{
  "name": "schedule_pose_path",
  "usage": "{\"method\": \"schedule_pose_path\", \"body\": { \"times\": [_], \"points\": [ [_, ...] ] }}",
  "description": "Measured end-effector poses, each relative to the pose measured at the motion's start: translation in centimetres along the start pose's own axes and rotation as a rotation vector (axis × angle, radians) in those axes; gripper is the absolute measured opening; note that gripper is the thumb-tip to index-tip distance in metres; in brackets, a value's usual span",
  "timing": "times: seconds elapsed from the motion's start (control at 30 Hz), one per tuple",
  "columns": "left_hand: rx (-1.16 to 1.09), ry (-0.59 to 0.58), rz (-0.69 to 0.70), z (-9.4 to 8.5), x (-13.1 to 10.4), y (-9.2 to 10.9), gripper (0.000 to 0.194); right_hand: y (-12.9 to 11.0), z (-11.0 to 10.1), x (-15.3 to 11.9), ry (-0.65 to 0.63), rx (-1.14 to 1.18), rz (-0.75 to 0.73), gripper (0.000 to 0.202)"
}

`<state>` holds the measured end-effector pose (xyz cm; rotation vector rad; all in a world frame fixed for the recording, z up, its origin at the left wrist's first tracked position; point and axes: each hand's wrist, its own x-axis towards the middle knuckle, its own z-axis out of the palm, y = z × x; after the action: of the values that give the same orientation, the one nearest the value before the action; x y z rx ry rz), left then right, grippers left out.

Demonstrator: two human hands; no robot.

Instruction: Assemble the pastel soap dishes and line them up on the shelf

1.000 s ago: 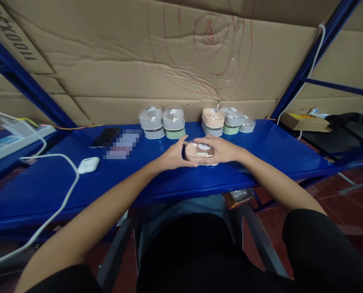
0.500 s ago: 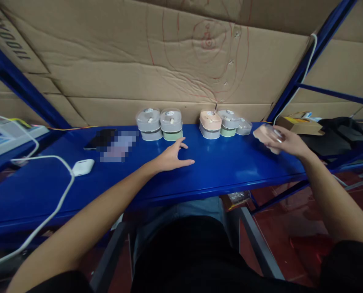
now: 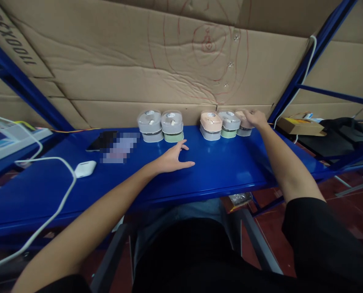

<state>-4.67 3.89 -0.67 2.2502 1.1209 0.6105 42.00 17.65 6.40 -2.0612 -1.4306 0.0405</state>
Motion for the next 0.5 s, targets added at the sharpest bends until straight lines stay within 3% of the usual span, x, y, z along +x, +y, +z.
{"method": "schedule_pose_path", "body": {
  "times": [0.1,0.23,0.43,0.5],
  "points": [
    [0.01,-0.006,0.003,0.0,0.0,0.0,0.115,0.6,0.5,-0.1,0.082,0.114,0.09,0.07],
    [0.018,-0.018,0.007,0.0,0.0,0.1,0.114,1.6,1.3,-0.3,0.109,0.339,0.174,0.051],
    [0.023,-0.019,0.0,-0.1,0.0,0.2,0.114,3.1,3.1,0.2,0.076,0.521,0.188,0.04],
    [0.021,-0.019,0.0,-0.1,-0.1,0.2,0.114,3.5,3.4,0.5,0.038,0.529,0.127,0.042]
  ]
}}
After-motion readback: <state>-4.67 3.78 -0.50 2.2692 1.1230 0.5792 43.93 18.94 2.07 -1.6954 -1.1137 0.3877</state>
